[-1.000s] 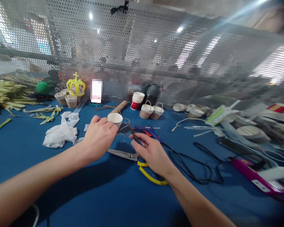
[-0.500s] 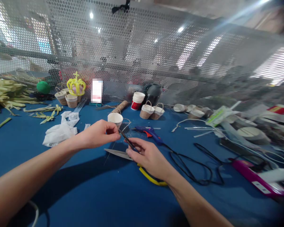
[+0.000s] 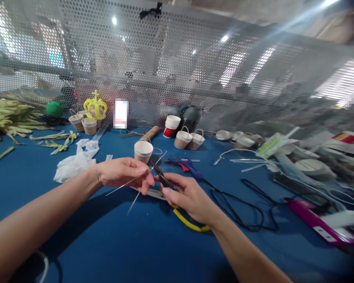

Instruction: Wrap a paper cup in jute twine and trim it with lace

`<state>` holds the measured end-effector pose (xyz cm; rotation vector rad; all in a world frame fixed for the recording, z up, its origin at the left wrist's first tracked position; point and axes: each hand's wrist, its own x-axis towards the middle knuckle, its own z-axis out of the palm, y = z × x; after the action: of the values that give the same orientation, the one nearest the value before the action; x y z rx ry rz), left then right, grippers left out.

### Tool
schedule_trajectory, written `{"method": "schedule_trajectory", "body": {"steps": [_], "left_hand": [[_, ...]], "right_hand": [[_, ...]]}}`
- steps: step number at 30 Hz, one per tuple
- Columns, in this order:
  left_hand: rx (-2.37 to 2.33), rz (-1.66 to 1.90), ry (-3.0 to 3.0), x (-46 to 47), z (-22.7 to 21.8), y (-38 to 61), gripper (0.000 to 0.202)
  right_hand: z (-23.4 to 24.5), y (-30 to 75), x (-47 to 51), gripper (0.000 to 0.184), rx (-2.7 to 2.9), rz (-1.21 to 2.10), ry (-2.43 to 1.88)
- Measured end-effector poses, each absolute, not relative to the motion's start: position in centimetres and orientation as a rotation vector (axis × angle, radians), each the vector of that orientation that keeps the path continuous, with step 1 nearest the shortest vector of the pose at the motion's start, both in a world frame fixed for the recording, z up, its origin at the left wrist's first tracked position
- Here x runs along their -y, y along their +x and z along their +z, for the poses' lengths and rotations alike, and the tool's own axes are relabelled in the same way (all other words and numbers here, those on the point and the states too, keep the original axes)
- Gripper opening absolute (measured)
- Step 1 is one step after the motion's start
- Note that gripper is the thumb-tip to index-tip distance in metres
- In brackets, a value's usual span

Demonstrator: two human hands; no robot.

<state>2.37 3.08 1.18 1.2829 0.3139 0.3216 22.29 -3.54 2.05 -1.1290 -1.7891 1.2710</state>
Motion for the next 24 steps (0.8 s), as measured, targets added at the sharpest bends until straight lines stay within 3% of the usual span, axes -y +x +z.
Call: {"method": "schedule_trajectory", "body": {"steps": [5, 11, 17, 20, 24], "left_hand": [[-0.465, 0.495, 1.529, -2.1, 1.5, 3.3, 0.034], [-1.341, 0.737, 2.621, -0.3, 3.3, 4.4, 0.016], [-0.720, 0.556, 1.888, -2.0, 3.0, 3.0, 0.027], [-0.438, 0.480, 1.525, -2.8, 2.0, 2.5, 0.024], [-0.386, 0.456, 1.421, -2.7, 1.5, 2.8, 0.028]], "right_hand": [[1.9, 22.4, 3.6, 0.027, 1.806, 1.212, -1.185], [1.3, 22.4, 3.3, 0.025, 1.882, 0.925, -1.306], [1.5, 22.5, 3.2, 0.031, 1.790, 1.166, -1.207], [1.6, 22.6, 3.3, 0.029, 1.757, 1.255, -1.146], [1.6, 22.5, 3.4, 0.029, 1.734, 1.283, -1.143]]}}
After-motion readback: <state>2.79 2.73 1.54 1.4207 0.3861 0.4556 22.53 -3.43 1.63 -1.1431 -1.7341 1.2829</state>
